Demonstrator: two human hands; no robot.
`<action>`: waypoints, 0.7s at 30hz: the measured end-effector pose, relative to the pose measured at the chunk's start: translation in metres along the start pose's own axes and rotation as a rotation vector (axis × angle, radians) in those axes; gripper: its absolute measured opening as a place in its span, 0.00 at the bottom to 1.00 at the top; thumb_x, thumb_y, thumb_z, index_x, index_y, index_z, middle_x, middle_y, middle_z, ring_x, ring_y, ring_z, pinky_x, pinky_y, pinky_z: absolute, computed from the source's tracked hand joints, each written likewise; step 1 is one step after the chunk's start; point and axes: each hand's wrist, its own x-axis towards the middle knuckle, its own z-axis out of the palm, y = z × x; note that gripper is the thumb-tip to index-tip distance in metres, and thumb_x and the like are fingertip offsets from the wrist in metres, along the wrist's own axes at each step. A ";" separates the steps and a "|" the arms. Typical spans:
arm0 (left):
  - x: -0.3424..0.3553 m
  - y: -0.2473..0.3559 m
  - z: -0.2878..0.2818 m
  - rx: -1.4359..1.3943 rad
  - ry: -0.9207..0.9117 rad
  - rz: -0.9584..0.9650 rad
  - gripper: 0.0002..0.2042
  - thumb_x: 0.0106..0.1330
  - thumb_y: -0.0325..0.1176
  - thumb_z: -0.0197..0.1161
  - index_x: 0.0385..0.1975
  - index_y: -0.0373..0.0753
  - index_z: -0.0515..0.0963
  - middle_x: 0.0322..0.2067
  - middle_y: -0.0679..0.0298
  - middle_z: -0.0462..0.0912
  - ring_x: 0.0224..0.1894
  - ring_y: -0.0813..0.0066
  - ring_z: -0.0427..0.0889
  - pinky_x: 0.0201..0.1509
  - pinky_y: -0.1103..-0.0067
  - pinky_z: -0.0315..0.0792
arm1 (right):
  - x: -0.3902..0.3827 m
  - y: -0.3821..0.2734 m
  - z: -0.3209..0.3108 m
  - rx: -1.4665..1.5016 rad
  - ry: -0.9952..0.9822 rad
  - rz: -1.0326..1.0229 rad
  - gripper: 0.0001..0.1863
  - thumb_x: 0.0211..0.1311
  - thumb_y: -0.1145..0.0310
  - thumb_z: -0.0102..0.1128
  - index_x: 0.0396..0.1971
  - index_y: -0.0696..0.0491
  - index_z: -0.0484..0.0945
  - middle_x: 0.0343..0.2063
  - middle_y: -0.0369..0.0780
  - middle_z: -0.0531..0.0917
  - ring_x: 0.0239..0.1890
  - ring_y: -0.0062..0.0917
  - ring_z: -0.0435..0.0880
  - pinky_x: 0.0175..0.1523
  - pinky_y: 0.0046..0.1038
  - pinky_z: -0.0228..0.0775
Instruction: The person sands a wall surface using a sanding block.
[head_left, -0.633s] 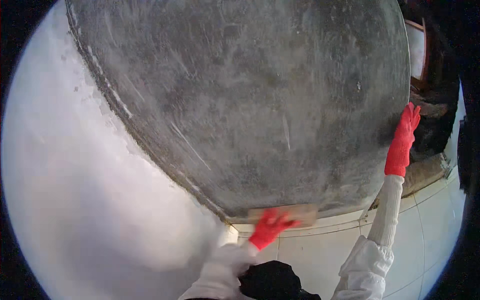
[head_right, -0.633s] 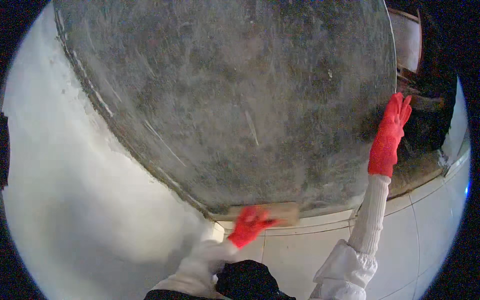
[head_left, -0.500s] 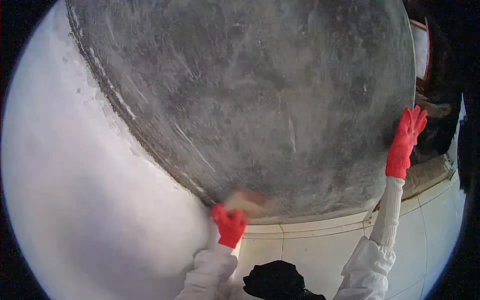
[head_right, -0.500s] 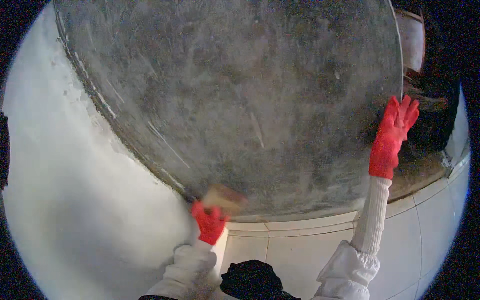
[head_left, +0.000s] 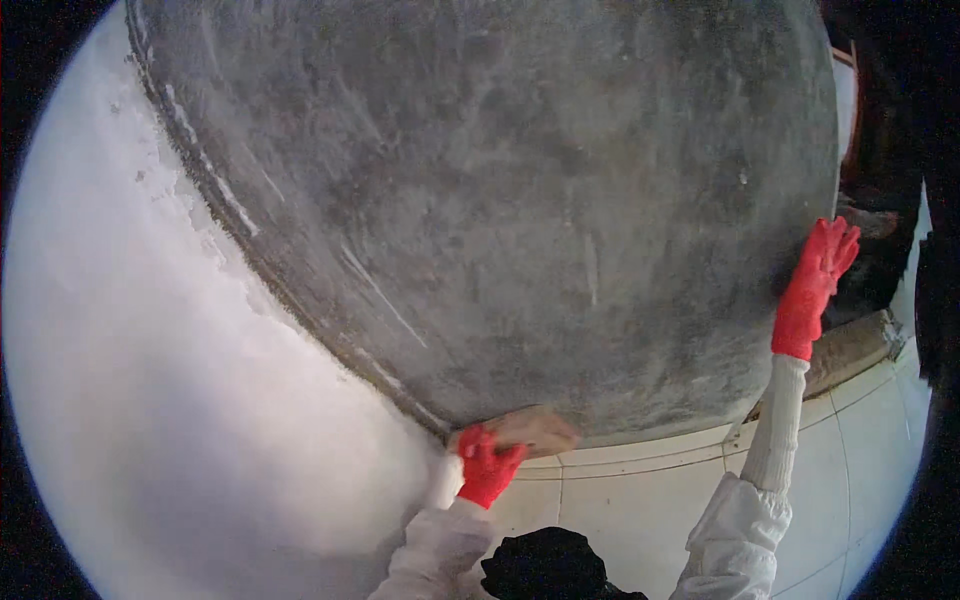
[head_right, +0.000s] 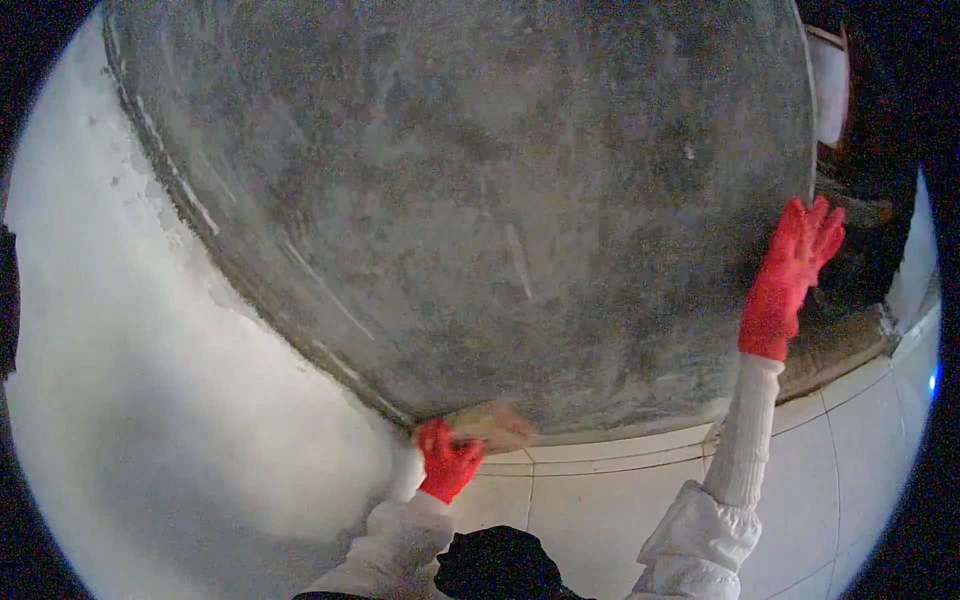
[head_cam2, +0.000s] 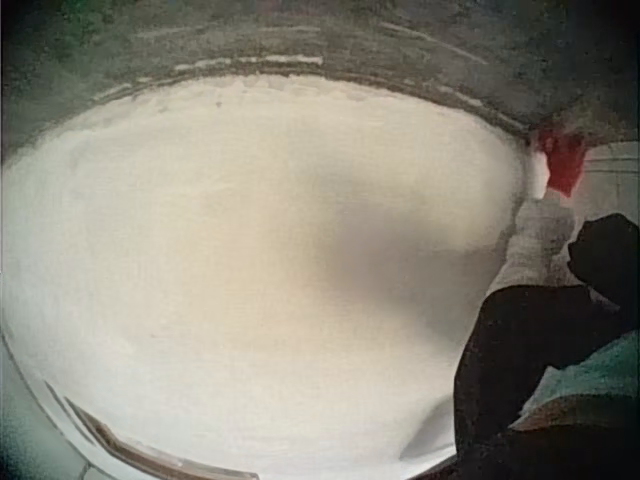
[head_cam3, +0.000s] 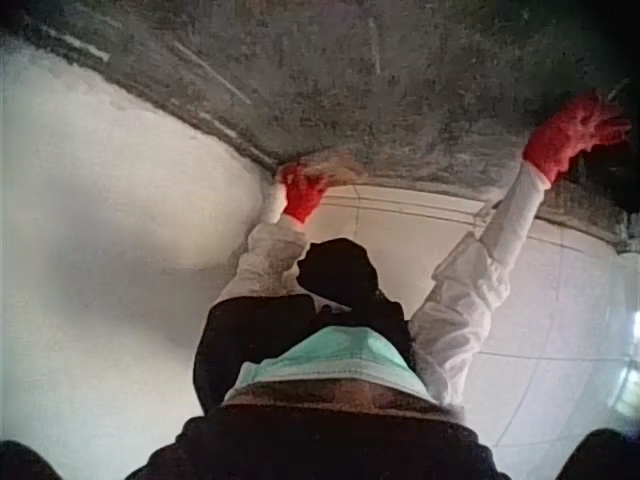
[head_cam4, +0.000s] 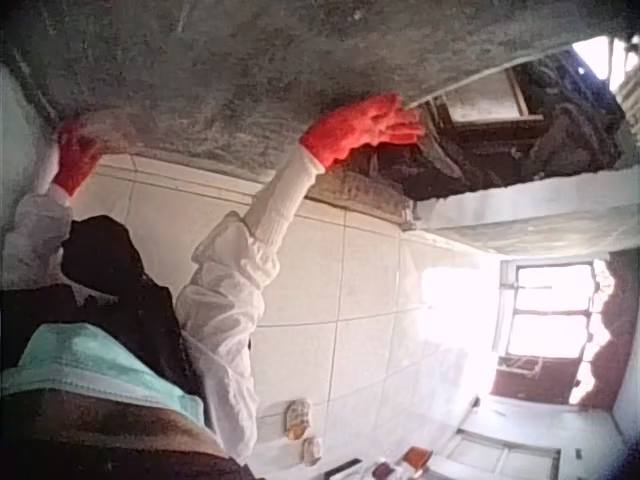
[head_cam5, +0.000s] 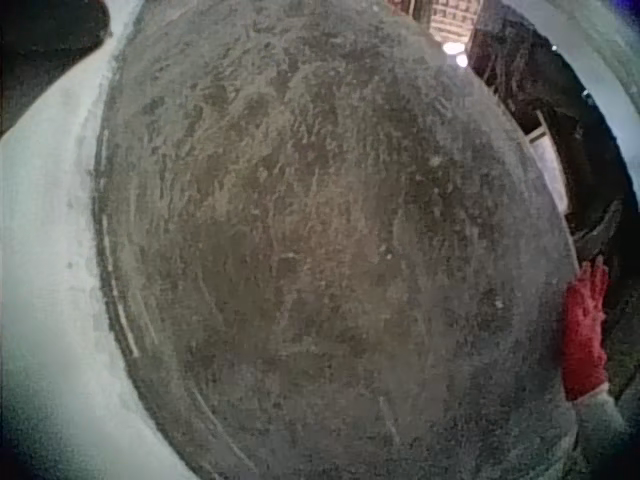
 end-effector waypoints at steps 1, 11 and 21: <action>0.005 -0.002 -0.014 -0.022 -0.073 -0.081 0.27 0.53 0.47 0.75 0.53 0.56 0.74 0.59 0.41 0.63 0.58 0.37 0.65 0.60 0.42 0.60 | -0.006 -0.004 0.000 -0.020 0.005 0.001 0.24 0.79 0.57 0.37 0.70 0.45 0.63 0.75 0.42 0.53 0.78 0.39 0.40 0.79 0.41 0.31; 0.267 0.127 -0.084 0.023 0.425 0.042 0.33 0.57 0.37 0.68 0.64 0.69 0.68 0.63 0.49 0.63 0.59 0.44 0.67 0.57 0.48 0.65 | 0.047 -0.003 -0.018 0.609 -0.086 0.614 0.30 0.78 0.51 0.38 0.74 0.46 0.55 0.77 0.39 0.44 0.79 0.37 0.39 0.79 0.38 0.37; 0.163 0.124 0.003 0.138 0.160 0.586 0.33 0.68 0.33 0.56 0.72 0.71 0.58 0.75 0.58 0.48 0.67 0.51 0.62 0.64 0.55 0.65 | 0.141 0.054 -0.091 0.846 0.045 0.700 0.31 0.78 0.48 0.34 0.74 0.47 0.54 0.77 0.40 0.46 0.79 0.36 0.40 0.78 0.40 0.37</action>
